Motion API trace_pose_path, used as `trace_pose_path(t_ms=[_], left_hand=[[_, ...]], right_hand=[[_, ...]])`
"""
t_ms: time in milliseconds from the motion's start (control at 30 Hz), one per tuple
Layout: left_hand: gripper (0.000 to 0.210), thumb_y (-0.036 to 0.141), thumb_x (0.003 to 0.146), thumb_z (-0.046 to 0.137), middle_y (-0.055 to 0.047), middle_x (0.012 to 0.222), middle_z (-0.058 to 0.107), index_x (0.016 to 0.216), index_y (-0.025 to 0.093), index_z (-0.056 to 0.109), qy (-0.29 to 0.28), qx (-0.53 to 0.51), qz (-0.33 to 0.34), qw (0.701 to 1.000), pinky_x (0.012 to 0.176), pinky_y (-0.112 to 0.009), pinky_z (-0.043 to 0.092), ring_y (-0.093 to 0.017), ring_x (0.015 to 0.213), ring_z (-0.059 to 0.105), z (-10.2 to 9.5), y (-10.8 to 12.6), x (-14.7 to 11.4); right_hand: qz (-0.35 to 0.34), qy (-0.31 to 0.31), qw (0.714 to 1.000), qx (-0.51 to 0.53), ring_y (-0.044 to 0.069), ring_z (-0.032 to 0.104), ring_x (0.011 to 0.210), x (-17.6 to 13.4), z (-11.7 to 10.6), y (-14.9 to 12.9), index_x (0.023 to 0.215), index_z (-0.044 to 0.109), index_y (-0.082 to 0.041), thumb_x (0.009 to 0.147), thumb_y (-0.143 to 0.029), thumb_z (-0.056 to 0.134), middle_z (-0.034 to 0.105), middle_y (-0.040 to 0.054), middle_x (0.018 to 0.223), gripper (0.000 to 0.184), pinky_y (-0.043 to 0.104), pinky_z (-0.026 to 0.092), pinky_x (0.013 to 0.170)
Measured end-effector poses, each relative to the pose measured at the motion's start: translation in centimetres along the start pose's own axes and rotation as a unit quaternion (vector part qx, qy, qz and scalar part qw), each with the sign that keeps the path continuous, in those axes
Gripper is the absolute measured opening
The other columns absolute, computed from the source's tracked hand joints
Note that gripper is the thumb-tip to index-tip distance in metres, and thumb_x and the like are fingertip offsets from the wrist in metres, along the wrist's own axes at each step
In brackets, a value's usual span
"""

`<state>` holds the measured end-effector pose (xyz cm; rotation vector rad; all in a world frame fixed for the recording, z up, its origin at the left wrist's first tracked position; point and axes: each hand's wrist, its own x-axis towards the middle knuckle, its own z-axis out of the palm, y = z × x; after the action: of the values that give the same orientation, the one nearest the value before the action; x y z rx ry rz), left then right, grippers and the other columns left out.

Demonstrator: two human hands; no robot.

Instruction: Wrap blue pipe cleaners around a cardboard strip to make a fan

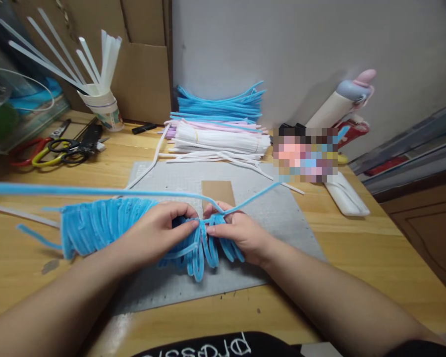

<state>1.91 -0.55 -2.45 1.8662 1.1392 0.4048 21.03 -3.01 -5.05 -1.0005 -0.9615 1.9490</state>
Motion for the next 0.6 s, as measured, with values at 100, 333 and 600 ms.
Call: trace_pose_path(t_ms=[100,333,600], left_hand=[[0.026,0.041,0.082,0.052,-0.001,0.071,0.062,0.079,0.018,0.064,0.016,0.001,-0.026,1.0,0.062,-0.027,0.041,-0.015,0.066,0.052,0.19,-0.22,0.08],[0.024,0.04,0.08,0.055,-0.002,0.079,0.067,0.083,0.019,0.065,0.009,-0.041,-0.033,0.999,0.068,-0.028,0.044,-0.016,0.073,0.056,0.23,-0.4,0.23],[0.026,0.041,0.076,0.06,-0.002,0.074,0.065,0.082,0.016,0.064,0.014,-0.06,-0.052,0.997,0.06,-0.026,0.044,-0.014,0.066,0.055,0.07,-0.32,0.17]], right_hand=[[-0.013,0.005,1.0,-0.003,0.013,0.058,0.076,0.01,0.08,0.2,0.097,0.054,-0.022,0.064,-0.024,0.076,0.059,-0.0002,0.089,0.04,0.028,0.045,0.072],[-0.002,0.011,1.0,0.02,0.012,0.058,0.068,0.14,0.22,0.5,0.096,0.05,-0.021,0.063,-0.024,0.078,0.06,-0.003,0.076,0.043,0.027,0.046,0.066],[0.047,0.0,0.993,0.109,0.011,0.062,0.057,0.47,0.23,0.22,0.097,0.049,-0.019,0.06,-0.017,0.079,0.064,-0.0021,0.073,0.047,0.024,0.05,0.058]])
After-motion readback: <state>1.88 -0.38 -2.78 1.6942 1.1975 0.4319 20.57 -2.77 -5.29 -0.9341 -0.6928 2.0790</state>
